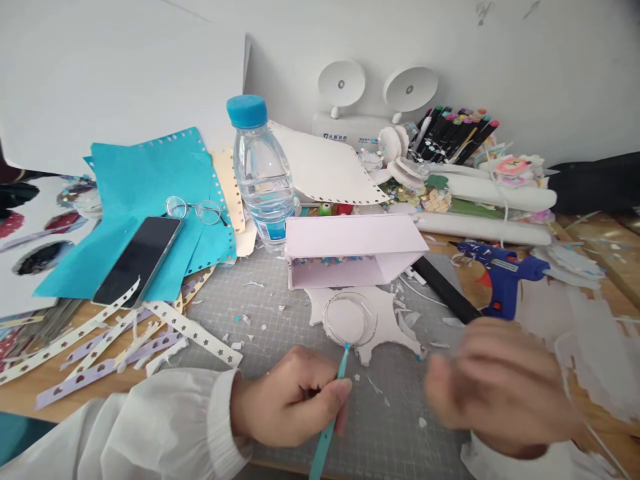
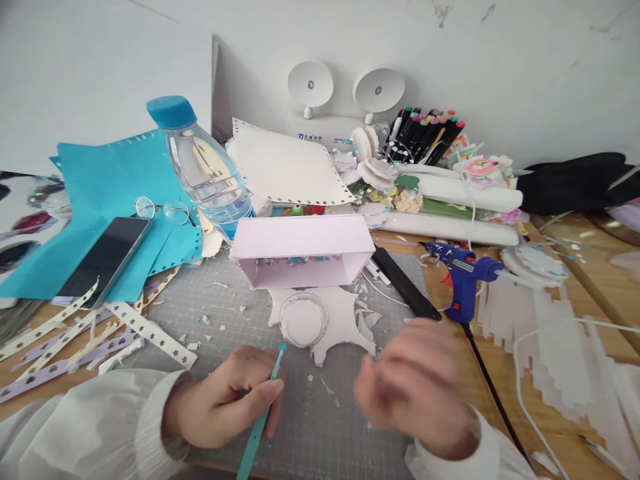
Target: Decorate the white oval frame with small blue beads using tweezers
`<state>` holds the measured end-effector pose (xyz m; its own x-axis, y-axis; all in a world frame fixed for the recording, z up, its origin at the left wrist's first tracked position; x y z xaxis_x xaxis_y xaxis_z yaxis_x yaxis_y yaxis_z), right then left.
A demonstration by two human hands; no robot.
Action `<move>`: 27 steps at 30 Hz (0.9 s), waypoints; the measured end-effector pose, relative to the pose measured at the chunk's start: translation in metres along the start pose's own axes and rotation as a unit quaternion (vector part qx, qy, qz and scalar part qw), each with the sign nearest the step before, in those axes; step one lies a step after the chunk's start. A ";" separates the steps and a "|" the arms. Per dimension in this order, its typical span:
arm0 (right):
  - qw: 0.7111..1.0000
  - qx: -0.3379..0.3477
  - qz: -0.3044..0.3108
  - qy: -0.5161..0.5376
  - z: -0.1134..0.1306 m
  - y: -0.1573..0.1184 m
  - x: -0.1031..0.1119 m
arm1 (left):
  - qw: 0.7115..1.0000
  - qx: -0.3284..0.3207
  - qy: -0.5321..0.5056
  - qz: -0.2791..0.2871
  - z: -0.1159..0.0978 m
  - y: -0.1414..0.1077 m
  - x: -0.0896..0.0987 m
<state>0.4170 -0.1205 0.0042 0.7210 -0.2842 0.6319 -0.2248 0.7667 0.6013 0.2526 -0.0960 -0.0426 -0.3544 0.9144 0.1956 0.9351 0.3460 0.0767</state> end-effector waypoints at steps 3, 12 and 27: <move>0.962 0.227 0.125 -0.082 0.064 -0.003 -0.045 | 1.000 0.010 0.004 -0.022 0.004 0.002 -0.002; 0.953 0.232 0.173 -0.089 0.083 -0.012 -0.082 | 0.982 -0.022 0.173 -0.075 -0.009 0.003 0.001; 0.986 0.142 0.066 -0.059 0.077 -0.017 -0.064 | 0.973 -0.094 0.205 -0.049 -0.028 -0.006 0.002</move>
<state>0.3244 -0.1595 -0.0082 0.5957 -0.2704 0.7563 -0.4985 0.6139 0.6121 0.2464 -0.1019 -0.0155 -0.4496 0.7052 0.5482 0.8932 0.3480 0.2849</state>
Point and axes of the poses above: each hand's wrist, its own y-axis towards the middle knuckle, its own x-axis out of the back of the hand, z = x × y, the point moved 8 cm from there along y, towards the middle knuckle, and after that the axes turned 9 degrees about z, right-handed, at the moved point
